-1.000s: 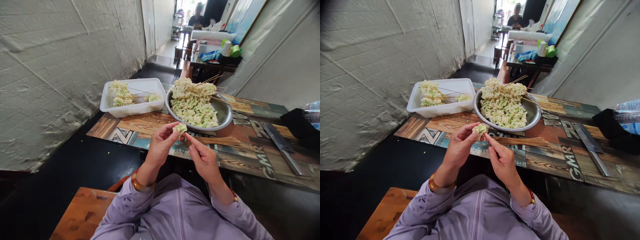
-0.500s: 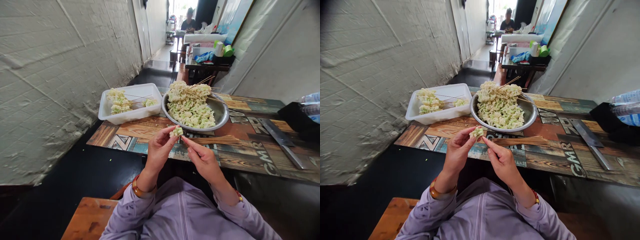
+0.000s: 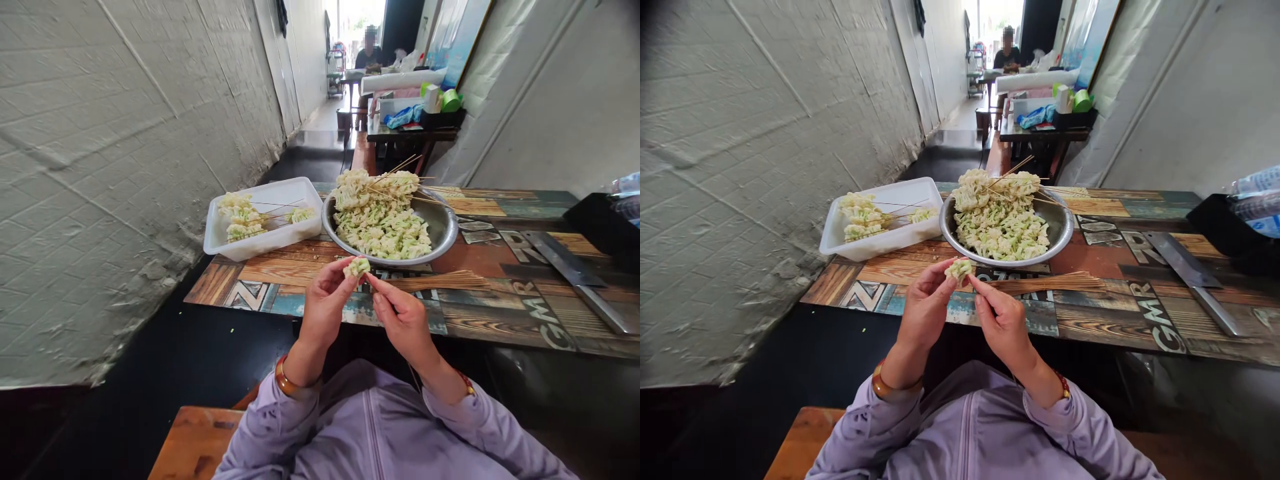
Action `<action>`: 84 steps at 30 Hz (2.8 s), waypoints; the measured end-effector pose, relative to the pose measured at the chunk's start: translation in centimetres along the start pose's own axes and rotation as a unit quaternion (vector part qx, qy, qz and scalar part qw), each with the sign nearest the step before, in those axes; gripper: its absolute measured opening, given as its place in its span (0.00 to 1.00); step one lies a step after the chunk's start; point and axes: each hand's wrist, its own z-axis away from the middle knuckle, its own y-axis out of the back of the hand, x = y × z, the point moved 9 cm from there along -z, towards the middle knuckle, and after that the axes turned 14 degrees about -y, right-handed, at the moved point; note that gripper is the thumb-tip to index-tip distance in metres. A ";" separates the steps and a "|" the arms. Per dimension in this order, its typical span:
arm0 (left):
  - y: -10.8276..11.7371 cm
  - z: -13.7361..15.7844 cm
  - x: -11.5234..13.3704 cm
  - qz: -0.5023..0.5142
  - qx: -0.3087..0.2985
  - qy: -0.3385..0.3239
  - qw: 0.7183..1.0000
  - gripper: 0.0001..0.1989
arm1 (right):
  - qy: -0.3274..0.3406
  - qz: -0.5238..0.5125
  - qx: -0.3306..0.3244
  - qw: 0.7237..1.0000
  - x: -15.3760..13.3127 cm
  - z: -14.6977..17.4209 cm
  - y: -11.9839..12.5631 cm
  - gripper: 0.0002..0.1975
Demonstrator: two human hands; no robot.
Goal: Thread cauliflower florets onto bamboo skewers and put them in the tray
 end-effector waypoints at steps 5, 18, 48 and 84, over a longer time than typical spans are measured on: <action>0.0 -0.2 0.0 0.036 -0.011 0.017 0.999 0.23 | 0.055 0.030 0.014 0.998 -0.7 0.3 0.2 0.18; 0.7 -0.1 -0.7 -0.104 0.015 0.002 0.994 0.09 | -0.011 0.008 0.000 1.000 0.5 0.5 -0.2 0.11; -0.8 -0.2 -2.6 -0.108 -0.060 0.039 0.992 0.10 | -0.120 -0.113 -0.083 0.983 3.2 -0.7 -1.5 0.12; -3.9 -8.3 -0.8 -0.349 -0.162 -0.124 0.915 0.14 | -0.217 -0.379 -0.038 0.899 6.8 -2.9 0.4 0.14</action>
